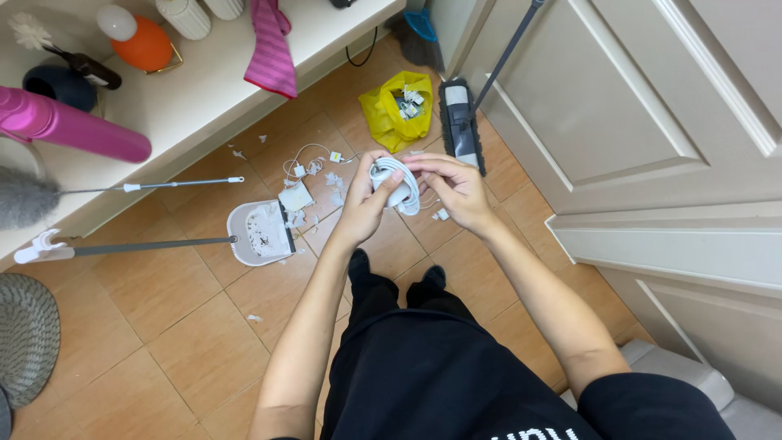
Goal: The person organizes white charging cables and adapters by coiling them and placing them into a yellow bag. They then use a broom to sweep debris and a blue sponge into a dustpan.
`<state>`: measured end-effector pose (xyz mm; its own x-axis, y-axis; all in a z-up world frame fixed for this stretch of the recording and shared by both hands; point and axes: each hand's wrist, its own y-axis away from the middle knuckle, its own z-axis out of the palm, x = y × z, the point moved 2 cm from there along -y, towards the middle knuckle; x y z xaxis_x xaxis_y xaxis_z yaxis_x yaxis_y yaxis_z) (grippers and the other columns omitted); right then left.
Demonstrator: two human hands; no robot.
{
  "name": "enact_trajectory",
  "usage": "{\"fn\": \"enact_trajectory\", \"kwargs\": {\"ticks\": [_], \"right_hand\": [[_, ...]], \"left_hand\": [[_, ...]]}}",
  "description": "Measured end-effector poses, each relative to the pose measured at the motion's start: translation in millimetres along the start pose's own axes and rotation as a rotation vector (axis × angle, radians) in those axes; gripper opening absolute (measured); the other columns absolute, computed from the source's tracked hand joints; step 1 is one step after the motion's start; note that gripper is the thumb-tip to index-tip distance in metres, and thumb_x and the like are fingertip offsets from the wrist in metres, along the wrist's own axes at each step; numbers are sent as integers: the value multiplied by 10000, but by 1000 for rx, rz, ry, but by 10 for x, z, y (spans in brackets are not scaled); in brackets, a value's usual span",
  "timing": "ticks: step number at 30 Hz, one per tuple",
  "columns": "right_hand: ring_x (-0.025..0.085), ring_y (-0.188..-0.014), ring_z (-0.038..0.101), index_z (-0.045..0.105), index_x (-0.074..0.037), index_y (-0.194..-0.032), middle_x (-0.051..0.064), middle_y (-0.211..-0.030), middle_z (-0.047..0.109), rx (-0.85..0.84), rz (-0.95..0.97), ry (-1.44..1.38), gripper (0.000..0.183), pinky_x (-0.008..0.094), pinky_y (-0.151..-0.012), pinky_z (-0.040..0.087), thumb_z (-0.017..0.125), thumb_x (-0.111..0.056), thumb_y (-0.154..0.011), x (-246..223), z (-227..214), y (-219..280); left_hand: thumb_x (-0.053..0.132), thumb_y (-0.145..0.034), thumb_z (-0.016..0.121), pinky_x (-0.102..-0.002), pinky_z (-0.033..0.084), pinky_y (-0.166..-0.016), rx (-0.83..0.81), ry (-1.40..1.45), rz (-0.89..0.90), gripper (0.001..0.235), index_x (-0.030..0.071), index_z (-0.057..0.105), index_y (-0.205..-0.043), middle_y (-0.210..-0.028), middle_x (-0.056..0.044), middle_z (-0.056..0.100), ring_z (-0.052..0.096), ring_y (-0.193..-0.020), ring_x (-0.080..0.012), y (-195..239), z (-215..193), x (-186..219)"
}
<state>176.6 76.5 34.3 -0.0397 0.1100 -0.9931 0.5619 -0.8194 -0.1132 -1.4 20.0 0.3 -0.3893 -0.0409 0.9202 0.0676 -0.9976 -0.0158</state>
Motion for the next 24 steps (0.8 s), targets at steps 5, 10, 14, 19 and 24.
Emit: {"fn": "enact_trajectory", "kwargs": {"ticks": [5, 10, 14, 19, 24], "right_hand": [[115, -919, 722, 733, -34, -1216, 79, -1188, 715, -34, -169, 340, 297, 253, -788, 615, 735, 15, -923, -242, 97, -156], [230, -901, 647, 730, -41, -1148, 68, -1093, 700, -55, -519, 833, 303, 326, -771, 552, 790, 19, -857, -538, 282, -210], [233, -894, 612, 734, -56, -1142, 41, -1066, 703, -116, -648, 1008, 351, 338, -749, 544, 790, 16, -803, -576, 337, -260], [230, -920, 610, 744, -99, -1105, 1, -1076, 713, -97, -663, 1032, 330, 329, -753, 536, 805, -11, -792, -543, 435, -331], [262, -957, 619, 751, -87, -1101, 17, -1091, 727, -60, -611, 1014, 353, 355, -833, 541, 794, -3, -761, -407, 528, -359]], "left_hand": [[185, -1023, 644, -214, 485, -793, -95, -71, -4, 224, 87, 516, -1179, -1021, -2, 602, 577, -938, -61, -29, -71, 175], [110, -967, 650, -227, 494, -756, -21, -34, 0, 183, 91, 542, -1113, -974, 0, 605, 584, -880, -70, -44, -208, 154], [76, -930, 636, -239, 507, -749, -19, 86, -47, 179, 97, 532, -1074, -976, -12, 635, 606, -865, -86, -43, -292, 111], [81, -954, 608, -237, 500, -811, -75, 122, -25, 159, 90, 525, -1089, -1030, -28, 608, 582, -928, -91, -22, -460, 48], [108, -981, 574, -261, 515, -851, -101, 275, -61, 193, 71, 547, -1169, -1055, -36, 585, 589, -977, -114, -33, -595, 54]]}}
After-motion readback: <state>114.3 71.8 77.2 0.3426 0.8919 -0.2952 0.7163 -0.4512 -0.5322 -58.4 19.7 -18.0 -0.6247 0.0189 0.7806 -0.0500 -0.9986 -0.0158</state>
